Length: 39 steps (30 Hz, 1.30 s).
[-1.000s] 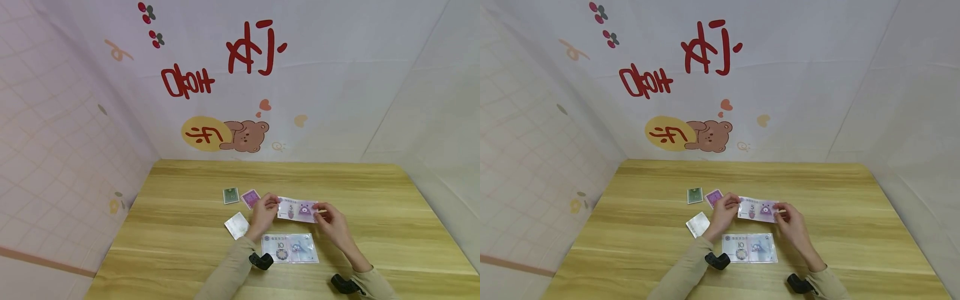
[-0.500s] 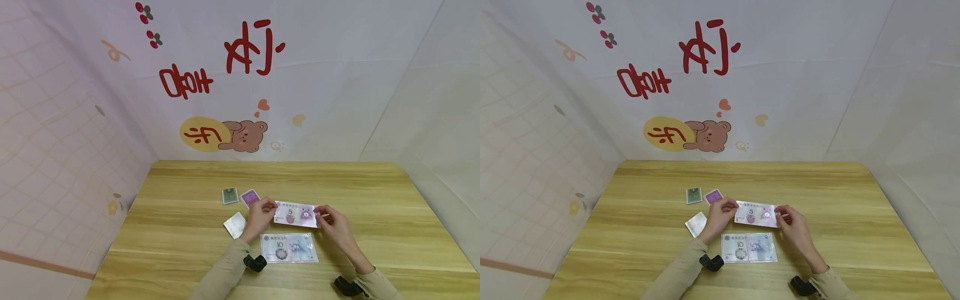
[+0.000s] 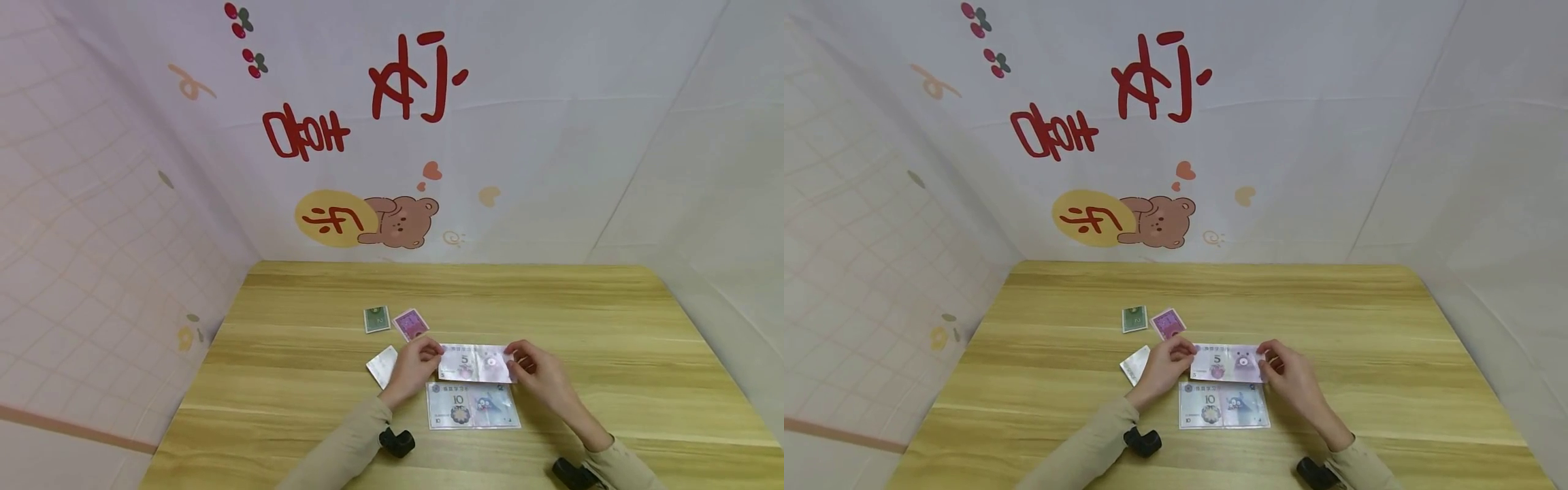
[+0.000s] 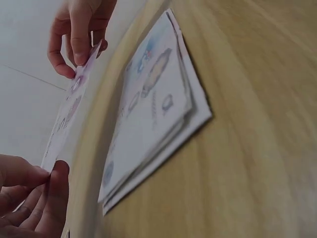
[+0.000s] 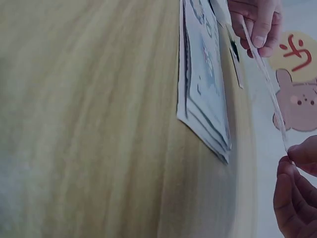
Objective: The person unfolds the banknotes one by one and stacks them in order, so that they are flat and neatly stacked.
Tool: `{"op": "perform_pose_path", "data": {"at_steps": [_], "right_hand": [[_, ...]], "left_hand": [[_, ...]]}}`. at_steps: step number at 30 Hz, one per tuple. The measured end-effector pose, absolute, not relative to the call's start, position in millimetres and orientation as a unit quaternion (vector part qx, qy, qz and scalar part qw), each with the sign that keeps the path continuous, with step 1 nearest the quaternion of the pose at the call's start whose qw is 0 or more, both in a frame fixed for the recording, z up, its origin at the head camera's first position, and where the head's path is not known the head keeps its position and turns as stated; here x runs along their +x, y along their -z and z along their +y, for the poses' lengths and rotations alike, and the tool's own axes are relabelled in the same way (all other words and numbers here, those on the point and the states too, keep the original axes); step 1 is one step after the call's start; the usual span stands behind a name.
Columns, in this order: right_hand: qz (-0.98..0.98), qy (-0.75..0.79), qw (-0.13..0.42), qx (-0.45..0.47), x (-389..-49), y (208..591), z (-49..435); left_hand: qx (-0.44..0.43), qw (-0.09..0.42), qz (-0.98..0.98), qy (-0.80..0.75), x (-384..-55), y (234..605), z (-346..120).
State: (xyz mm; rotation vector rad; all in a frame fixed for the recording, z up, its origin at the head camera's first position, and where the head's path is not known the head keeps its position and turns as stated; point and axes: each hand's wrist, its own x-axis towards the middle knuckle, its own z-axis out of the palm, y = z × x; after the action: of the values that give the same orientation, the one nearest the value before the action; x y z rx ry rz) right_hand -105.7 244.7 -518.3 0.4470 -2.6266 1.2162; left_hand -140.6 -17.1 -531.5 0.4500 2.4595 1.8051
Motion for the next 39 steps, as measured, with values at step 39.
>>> {"op": "perform_pose_path", "data": {"at_steps": [39], "right_hand": [[-0.917, -0.323, -0.013, 0.235, -79.1, 530.6, 235.5]], "left_hand": [[0.283, 0.151, 0.809, -0.492, -107.4, 530.4, -46.2]]}}
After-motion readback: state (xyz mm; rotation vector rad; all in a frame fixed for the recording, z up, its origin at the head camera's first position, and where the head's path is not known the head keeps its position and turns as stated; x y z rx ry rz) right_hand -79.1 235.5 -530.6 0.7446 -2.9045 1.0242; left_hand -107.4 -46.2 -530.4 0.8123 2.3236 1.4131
